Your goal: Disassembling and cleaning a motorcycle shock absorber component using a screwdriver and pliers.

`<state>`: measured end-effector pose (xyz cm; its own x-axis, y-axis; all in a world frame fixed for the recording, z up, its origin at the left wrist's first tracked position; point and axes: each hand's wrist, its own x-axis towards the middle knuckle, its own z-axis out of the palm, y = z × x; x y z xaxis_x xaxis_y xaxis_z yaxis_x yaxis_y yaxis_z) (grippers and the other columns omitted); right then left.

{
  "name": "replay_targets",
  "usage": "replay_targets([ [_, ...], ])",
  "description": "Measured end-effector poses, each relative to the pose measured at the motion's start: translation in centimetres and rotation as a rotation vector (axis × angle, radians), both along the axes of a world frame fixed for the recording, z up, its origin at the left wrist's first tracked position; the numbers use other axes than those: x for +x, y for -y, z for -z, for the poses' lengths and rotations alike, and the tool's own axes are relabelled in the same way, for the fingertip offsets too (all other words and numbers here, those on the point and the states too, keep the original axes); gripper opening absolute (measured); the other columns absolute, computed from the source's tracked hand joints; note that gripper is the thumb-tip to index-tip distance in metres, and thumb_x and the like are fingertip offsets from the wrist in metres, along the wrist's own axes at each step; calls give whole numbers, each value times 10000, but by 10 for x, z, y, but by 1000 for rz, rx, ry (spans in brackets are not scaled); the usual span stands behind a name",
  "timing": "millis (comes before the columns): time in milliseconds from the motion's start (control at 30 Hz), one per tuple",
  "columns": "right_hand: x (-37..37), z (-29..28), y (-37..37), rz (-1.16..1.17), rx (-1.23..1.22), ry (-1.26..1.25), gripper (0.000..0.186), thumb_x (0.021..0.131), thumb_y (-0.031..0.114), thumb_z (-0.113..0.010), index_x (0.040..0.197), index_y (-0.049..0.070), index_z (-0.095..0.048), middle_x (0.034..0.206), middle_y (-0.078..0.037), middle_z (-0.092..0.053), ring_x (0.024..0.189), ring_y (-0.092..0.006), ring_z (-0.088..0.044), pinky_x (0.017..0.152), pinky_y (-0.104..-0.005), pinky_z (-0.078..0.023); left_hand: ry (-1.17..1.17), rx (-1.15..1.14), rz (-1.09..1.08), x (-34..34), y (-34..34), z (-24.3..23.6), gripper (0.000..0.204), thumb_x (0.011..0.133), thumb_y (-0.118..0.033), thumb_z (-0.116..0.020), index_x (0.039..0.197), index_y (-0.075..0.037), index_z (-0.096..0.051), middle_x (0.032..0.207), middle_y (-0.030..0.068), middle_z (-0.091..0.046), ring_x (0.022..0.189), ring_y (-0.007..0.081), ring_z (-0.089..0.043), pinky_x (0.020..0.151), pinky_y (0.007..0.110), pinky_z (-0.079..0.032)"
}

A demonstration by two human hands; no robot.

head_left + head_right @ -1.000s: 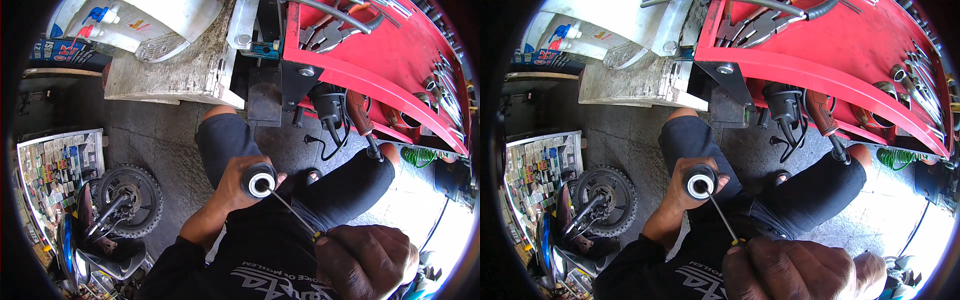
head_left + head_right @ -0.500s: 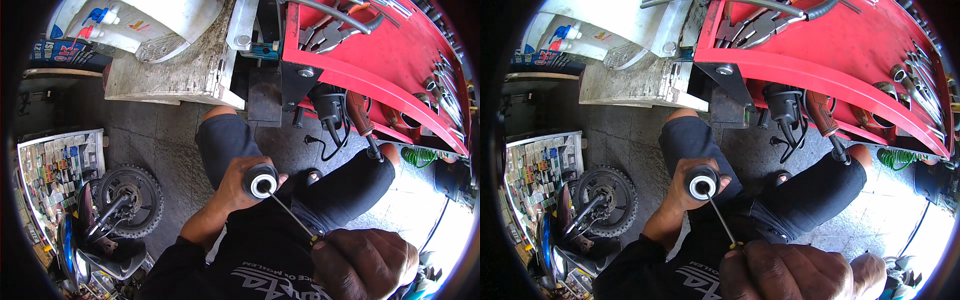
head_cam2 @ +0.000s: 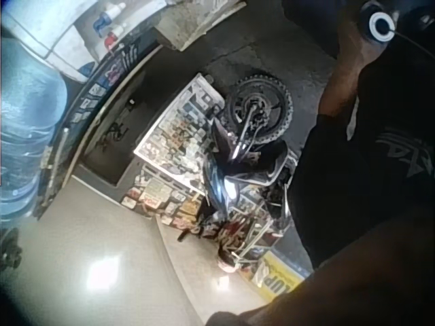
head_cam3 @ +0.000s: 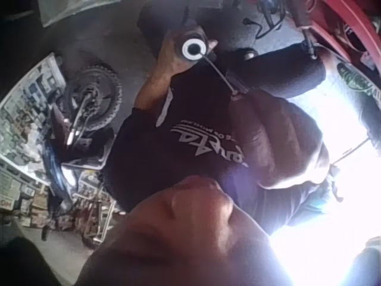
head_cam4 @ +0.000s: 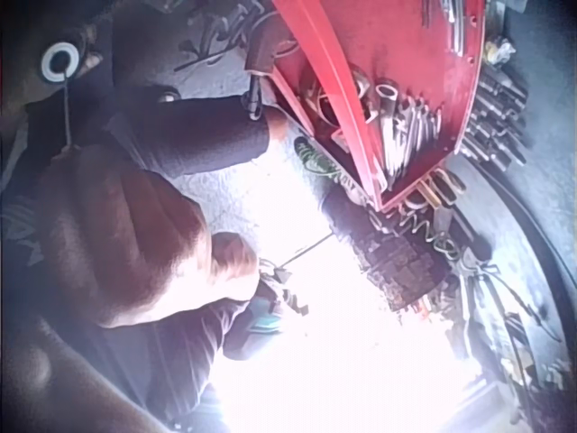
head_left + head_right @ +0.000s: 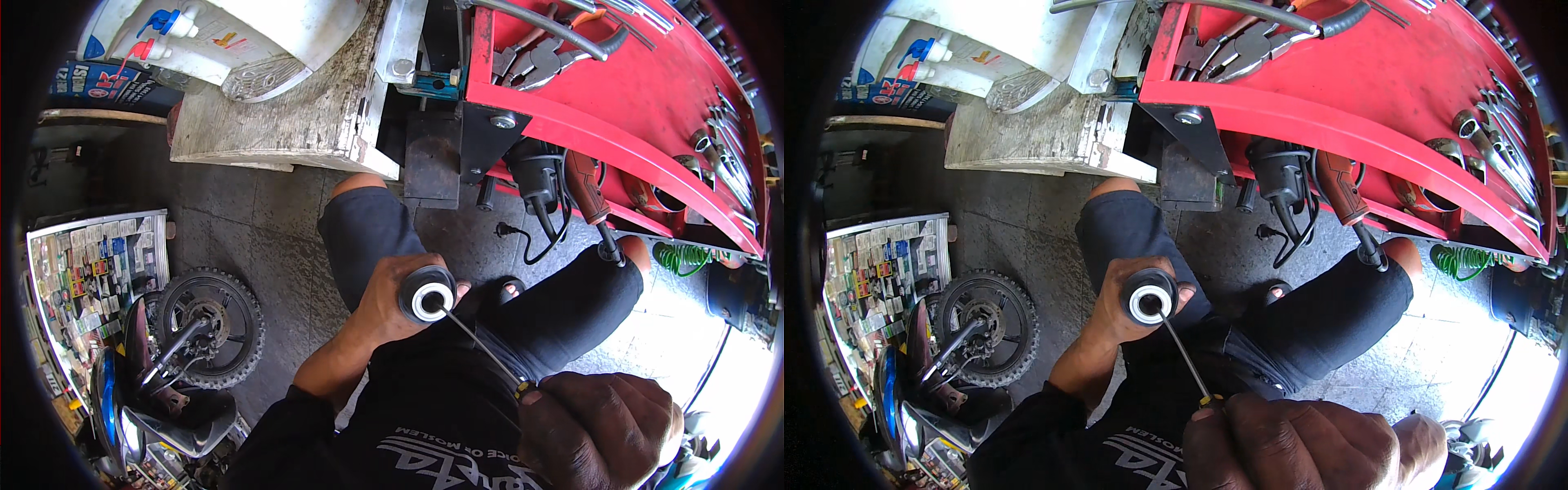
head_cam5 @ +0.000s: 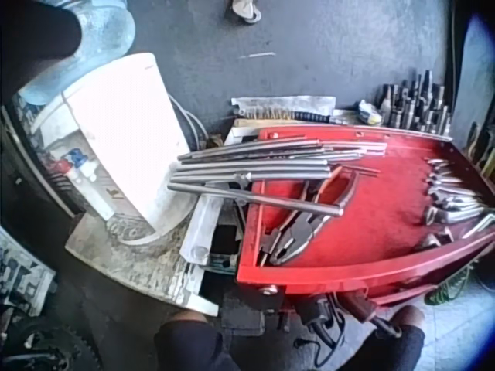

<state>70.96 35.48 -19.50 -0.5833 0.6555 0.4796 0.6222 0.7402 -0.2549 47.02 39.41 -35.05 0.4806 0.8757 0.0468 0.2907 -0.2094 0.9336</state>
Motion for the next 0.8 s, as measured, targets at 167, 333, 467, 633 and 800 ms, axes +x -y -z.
replay_targets([
  [167, -8, -15, 2, 41, -160, -24, 228, 658, 47, -715, 876, -19, -714, 767, -140, -697, 612, -239, -697, 523, -319, -569, -8, -13, 13, -1, -1, -1, 289, 829, -119, -815, 712, -51, -561, 649, 68, -610, 554, 199, -619, 527, 319, -459],
  [333, -13, -18, 5, 87, -251, -32, 203, 700, 40, -713, 892, -23, -712, 777, -143, -697, 608, -232, -696, 511, -310, -563, -20, 2, 16, 0, -2, -1, 286, 827, -134, -823, 721, -59, -568, 652, 64, -615, 549, 202, -637, 513, 314, -470],
  [467, -13, -18, 5, 122, -242, -34, 200, 713, 54, -720, 902, -12, -715, 780, -122, -700, 606, -217, -691, 507, -294, -563, -29, -13, 2, -1, -1, -1, 281, 828, -133, -822, 726, -58, -571, 654, 67, -621, 548, 215, -638, 515, 316, -473],
  [633, -17, -19, 7, 154, -215, 20, 191, 715, 66, -726, 900, 19, -721, 787, -95, -704, 603, -192, -685, 499, -274, -562, -61, 8, -12, 1, -1, 0, 270, 821, -121, -823, 738, -54, -576, 664, 71, -633, 586, 224, -668, 526, 323, -483],
  [800, -17, -16, 5, 182, -114, 105, 153, 734, 91, -715, 886, 77, -731, 769, -41, -707, 613, -135, -681, 474, -240, -537, -45, 29, -33, 3, 0, 1, 264, 818, -108, -823, 743, -49, -577, 676, 72, -638, 602, 229, -678, 534, 327, -487],
])
